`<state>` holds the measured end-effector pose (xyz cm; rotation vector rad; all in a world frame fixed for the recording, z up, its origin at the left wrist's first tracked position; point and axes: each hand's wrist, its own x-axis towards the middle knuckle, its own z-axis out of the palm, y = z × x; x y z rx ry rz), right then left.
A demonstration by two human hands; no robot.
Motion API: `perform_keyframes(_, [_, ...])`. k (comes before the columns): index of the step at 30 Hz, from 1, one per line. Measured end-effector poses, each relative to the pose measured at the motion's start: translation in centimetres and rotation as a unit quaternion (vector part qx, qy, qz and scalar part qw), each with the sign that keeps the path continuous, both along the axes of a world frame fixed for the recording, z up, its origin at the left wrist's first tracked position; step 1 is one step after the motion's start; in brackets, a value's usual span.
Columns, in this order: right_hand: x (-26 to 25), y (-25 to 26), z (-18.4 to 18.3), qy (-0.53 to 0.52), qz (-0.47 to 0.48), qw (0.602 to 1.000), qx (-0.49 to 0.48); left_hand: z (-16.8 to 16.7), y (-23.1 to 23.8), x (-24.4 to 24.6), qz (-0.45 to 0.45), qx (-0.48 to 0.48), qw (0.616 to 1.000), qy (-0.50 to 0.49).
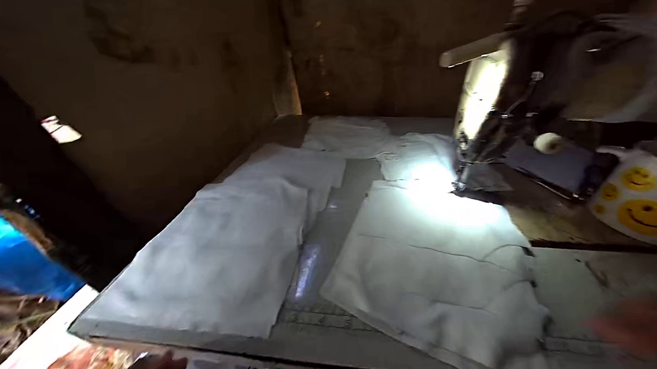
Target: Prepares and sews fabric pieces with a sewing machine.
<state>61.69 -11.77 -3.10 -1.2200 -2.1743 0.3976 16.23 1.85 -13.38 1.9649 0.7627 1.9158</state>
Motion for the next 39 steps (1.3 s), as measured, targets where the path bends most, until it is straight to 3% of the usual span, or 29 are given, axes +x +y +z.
perform_keyframes(2, [1.5,4.5,-1.0,-0.07,-0.017,0.994,0.083,7.5,0.8,4.9,-0.129,0.035,0.981,0.142])
perform_keyframes(4, [2.6,9.0,-2.9,-0.078,-0.057,0.983,0.154,11.3,3.1,12.1,-0.227,0.076,0.93,0.278])
perform_keyframes(7, [3.0,12.5,-3.3,-0.074,-0.079,0.992,0.067,11.3,8.0,21.2,-0.264,0.114,0.847,0.447])
perform_keyframes(10, [3.1,14.0,-4.6,-0.047,-0.051,0.996,0.058,9.8,10.8,24.1,-0.316,-0.037,0.724,0.612])
perform_keyframes(12, [3.1,14.2,-5.0,-0.05,-0.042,0.996,0.063,9.6,11.0,23.8,-0.305,-0.088,0.702,0.637])
perform_keyframes(17, [3.0,14.7,-5.6,-0.12,-0.041,0.988,0.084,10.0,10.9,23.2,-0.253,-0.124,0.699,0.657])
perform_keyframes(21, [2.9,14.3,-4.3,-0.118,-0.065,0.99,0.029,9.7,11.0,23.6,-0.224,-0.117,0.7,0.667])
perform_keyframes(24, [3.2,14.2,-5.4,-0.11,-0.041,0.977,0.177,7.8,11.1,22.5,-0.242,0.078,0.791,0.557])
perform_keyframes(27, [3.1,14.1,-5.6,-0.071,0.015,0.984,0.164,7.9,9.9,21.9,-0.302,0.157,0.8,0.494])
perform_keyframes(31, [3.2,14.4,-4.8,-0.048,0.037,0.993,0.104,8.3,4.9,21.1,-0.333,0.103,0.777,0.524])
perform_keyframes(33, [3.3,14.5,-4.8,-0.047,0.038,0.993,0.103,7.5,3.4,20.8,-0.322,0.077,0.804,0.495])
perform_keyframes(36, [3.4,14.6,-4.9,-0.025,0.041,0.995,0.085,6.9,3.7,20.4,-0.36,-0.076,0.854,0.367])
perform_keyframes(39, [3.4,14.6,-4.9,-0.009,0.035,0.997,0.074,7.8,4.4,20.1,-0.402,-0.243,0.843,0.261])
